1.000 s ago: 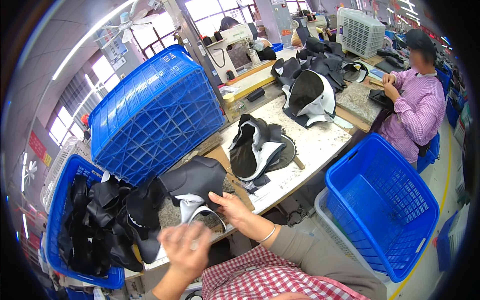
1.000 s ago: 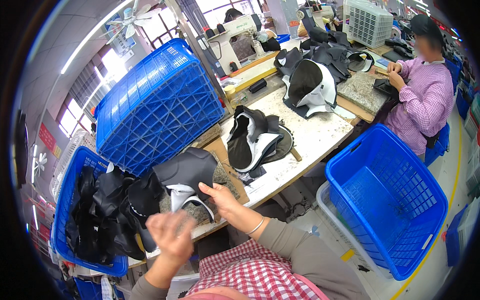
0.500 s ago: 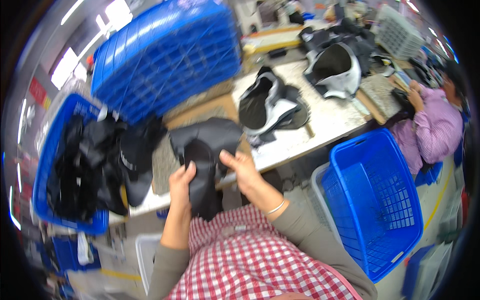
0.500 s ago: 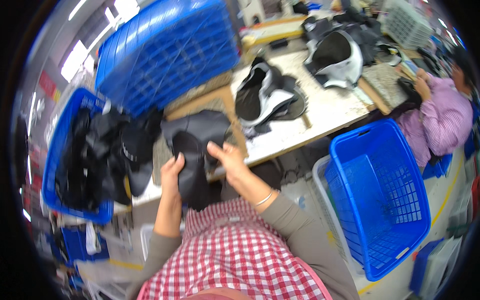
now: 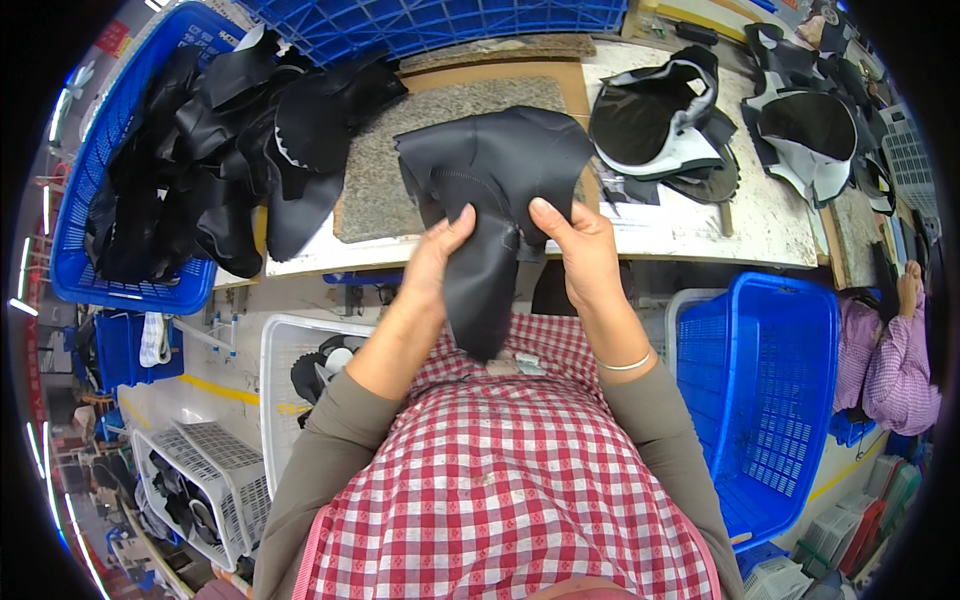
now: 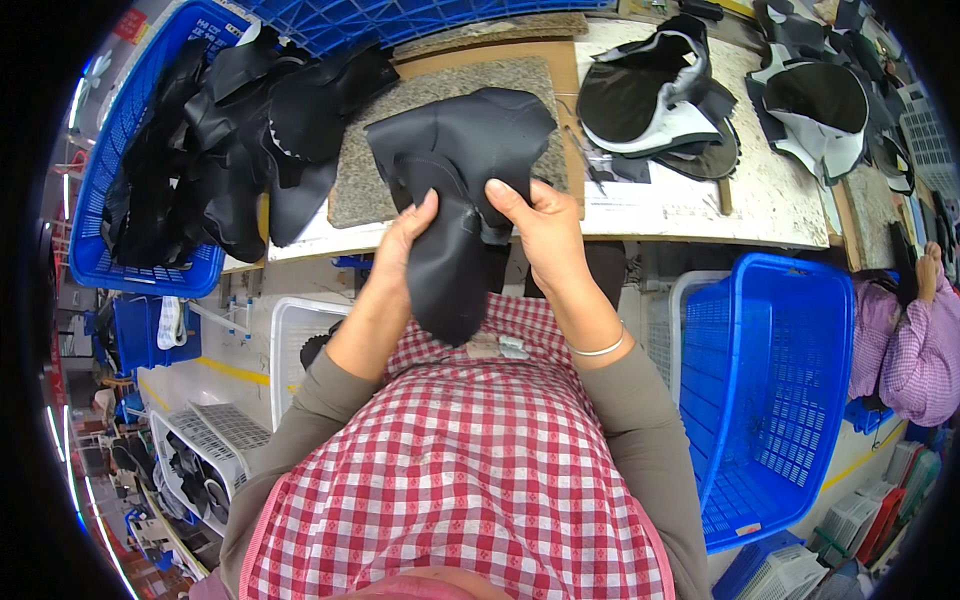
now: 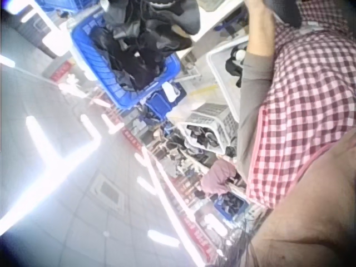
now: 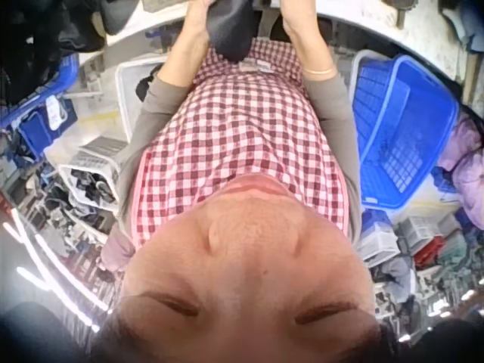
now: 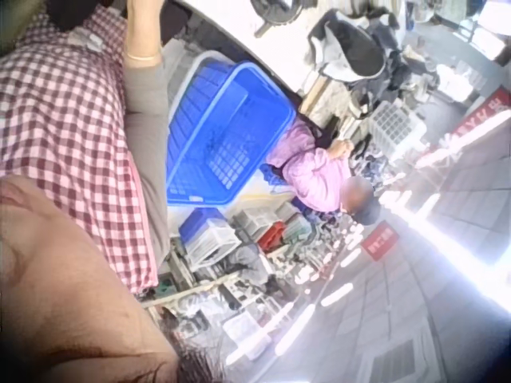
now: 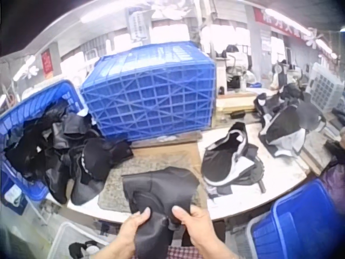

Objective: The person repeatedly picks up black shoe upper parts and gray insole pieces from a table, aligns them, and presses the edges together by hand. The person turns each assembled pair over to check the fit and then places it back on the table before picking up the next pair.

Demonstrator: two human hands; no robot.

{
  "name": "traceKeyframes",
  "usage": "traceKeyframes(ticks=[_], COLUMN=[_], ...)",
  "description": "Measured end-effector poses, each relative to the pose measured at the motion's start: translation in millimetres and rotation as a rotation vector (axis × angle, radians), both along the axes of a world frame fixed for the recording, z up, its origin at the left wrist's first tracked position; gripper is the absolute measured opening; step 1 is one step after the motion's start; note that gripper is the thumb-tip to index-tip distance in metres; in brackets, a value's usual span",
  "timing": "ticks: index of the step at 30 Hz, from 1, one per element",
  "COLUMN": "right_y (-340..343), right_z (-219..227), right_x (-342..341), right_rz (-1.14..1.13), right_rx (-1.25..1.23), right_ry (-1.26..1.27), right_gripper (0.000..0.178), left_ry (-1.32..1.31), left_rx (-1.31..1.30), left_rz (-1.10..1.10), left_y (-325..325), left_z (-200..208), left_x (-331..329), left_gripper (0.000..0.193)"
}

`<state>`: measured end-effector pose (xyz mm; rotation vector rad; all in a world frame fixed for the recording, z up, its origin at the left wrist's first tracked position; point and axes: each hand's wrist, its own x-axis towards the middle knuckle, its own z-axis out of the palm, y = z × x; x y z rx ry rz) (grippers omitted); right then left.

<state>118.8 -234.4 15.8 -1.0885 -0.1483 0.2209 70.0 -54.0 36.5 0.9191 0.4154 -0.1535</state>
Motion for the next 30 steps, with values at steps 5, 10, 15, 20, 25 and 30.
traceKeyframes(ticks=[5,10,15,20,25,30], right_y=[12,4,17,30,34,10], right_z=[0,-1,14,6,-8,103], right_x=[-1,-2,-8,-17,-34,-48], right_rz=[-0.057,0.111,0.04,0.138,0.155,0.33], right_rx=[0.092,-0.017,-0.184,-0.168,-0.251,-1.16], right_ry=[0.056,-0.033,-0.03,-0.096,-0.159,-0.659], right_gripper=[0.02,0.025,0.026,0.022,0.023,0.022], left_ry=[-0.016,-0.445,-0.453,-0.593,-0.357,-0.47], left_rx=[-0.36,0.406,0.442,0.702,0.152,0.102], left_rz=[0.033,0.051,0.036,0.3,0.014,-0.856], left_y=[-18,23,43,52,73,156], left_z=[-32,-23,-3,-28,-45,-39], left_x=[-20,-16,-13,-14,-24,-55], left_gripper=[0.039,0.027,0.025,0.028,0.029,0.034])
